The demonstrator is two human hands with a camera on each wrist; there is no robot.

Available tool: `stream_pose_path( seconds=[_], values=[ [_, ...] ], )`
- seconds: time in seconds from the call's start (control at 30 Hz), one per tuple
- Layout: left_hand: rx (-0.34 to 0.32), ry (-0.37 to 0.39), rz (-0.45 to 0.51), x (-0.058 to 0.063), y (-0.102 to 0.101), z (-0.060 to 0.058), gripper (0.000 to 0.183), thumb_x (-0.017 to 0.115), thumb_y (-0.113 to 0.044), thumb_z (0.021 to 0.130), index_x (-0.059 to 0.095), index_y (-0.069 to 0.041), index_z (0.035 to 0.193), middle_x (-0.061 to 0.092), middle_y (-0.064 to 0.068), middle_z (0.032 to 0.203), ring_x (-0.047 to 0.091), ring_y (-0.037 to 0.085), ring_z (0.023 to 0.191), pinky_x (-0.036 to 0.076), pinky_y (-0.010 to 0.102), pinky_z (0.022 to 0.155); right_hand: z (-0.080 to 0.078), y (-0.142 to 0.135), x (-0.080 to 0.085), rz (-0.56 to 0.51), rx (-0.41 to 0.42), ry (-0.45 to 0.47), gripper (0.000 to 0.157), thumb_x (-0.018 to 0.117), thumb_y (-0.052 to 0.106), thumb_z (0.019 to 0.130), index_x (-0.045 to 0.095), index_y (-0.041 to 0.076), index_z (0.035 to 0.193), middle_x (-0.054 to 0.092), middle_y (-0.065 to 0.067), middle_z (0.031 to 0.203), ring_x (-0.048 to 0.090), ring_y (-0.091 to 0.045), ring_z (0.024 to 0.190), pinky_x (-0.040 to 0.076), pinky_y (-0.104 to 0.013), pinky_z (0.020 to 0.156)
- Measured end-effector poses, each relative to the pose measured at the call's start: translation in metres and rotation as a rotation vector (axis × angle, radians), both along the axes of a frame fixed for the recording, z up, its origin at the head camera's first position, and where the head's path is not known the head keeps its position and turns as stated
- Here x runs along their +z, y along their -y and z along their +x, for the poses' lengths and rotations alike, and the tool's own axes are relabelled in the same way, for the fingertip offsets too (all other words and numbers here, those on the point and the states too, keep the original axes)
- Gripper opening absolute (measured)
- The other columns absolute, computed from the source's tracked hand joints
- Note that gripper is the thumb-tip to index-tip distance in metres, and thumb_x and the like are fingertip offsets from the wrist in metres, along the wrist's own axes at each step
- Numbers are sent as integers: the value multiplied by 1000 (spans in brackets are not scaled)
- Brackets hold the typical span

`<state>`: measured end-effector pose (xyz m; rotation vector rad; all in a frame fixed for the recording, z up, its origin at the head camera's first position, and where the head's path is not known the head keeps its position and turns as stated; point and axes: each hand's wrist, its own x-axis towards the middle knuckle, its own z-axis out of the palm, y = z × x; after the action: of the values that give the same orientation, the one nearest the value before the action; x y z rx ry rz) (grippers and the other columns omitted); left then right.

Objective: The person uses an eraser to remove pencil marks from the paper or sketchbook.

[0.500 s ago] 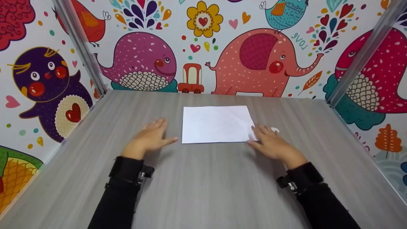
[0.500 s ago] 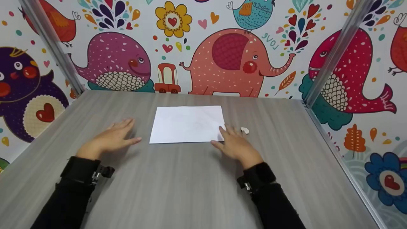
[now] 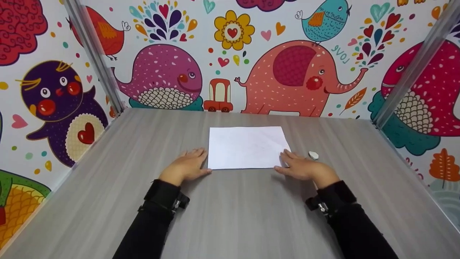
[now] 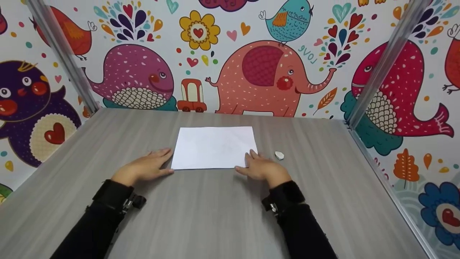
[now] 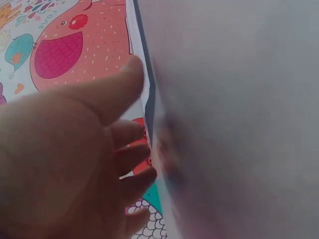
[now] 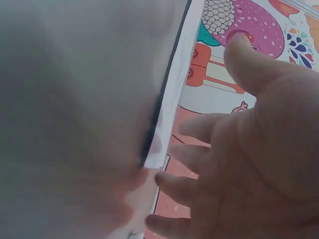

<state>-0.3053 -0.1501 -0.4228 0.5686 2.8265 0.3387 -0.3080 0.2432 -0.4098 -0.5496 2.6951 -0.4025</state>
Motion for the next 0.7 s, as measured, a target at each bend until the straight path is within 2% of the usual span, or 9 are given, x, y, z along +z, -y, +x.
stream_pose_path(
  seconds=[0.13, 0.37, 0.6, 0.7],
  values=[
    [4, 22, -21, -2, -3, -2, 81, 61, -42, 108, 29, 8, 164, 26, 26, 172, 21, 44, 161, 14, 63, 129, 1, -1, -4, 18, 2, 54, 91, 50, 61, 107, 25, -4, 166, 16, -30, 174, 11, -54, 159, 19, -68, 126],
    [14, 12, -38, 0, -5, -1, 82, 61, -45, 108, 30, 7, 164, 28, 25, 172, 20, 46, 161, 12, 65, 129, 7, 2, 0, 80, 9, 21, 86, 51, 58, 108, 33, -5, 164, 23, -32, 171, 15, -53, 159, 16, -74, 123],
    [11, 10, -48, 2, -5, -2, 85, 60, -49, 108, 30, 7, 164, 28, 24, 172, 19, 47, 161, 11, 64, 129, 13, 6, 2, 113, -7, 39, 89, 55, 59, 105, 34, -3, 164, 23, -29, 172, 22, -47, 160, 25, -65, 125],
    [16, -3, -34, 1, -4, -2, 86, 60, -49, 107, 28, 6, 165, 26, 24, 173, 18, 46, 161, 10, 64, 129, 14, 7, 2, 125, 2, 33, 88, 57, 58, 105, 33, -4, 164, 24, -30, 171, 24, -48, 159, 27, -65, 124]
  ],
)
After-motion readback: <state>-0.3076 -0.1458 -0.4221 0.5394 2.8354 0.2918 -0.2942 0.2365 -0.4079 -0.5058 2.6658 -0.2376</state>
